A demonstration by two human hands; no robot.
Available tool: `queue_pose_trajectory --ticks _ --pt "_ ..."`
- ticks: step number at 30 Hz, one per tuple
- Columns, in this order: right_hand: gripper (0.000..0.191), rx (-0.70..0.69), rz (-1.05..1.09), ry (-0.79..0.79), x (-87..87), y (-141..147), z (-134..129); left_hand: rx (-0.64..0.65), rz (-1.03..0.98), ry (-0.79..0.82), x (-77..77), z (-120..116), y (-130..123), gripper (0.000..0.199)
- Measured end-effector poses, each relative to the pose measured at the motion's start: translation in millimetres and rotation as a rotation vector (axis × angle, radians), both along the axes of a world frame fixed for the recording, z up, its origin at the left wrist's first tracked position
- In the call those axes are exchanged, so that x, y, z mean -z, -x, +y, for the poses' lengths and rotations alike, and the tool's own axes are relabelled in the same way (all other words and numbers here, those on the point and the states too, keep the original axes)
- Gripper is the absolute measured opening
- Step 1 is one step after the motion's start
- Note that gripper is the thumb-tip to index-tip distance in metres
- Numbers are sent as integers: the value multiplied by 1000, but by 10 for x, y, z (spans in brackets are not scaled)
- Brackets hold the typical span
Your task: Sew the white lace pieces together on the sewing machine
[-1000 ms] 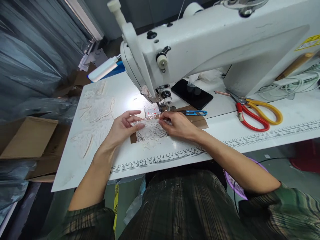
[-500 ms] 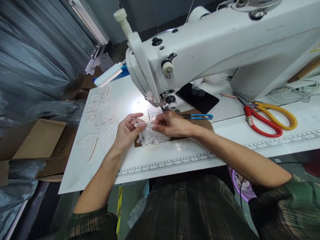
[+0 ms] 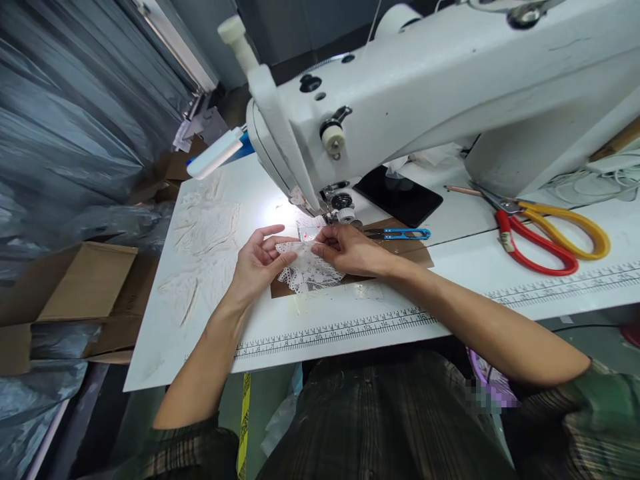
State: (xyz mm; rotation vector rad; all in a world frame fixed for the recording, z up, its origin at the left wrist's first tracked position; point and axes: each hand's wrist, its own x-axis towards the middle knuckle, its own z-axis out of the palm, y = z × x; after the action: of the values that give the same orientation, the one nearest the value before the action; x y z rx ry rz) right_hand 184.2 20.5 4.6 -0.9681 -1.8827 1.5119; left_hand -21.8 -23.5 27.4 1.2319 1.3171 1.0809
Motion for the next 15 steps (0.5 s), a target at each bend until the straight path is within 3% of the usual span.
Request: queue_pose_trajectory --ticks 5,9,12,15 --pt "24 -7 -32 -78 -16 -27 -4 -2 71 13 -23 -34 -1 42" --pt "21 9 -94 -195 -63 -29 -56 -21 310 -81 -1 -46 44 22" --pt "16 38 -172 -361 -60 46 -102 -103 543 -288 4 -14 109 10" --pt "12 57 -292 -533 -13 224 -96 -253 525 -356 -7 54 198 10"
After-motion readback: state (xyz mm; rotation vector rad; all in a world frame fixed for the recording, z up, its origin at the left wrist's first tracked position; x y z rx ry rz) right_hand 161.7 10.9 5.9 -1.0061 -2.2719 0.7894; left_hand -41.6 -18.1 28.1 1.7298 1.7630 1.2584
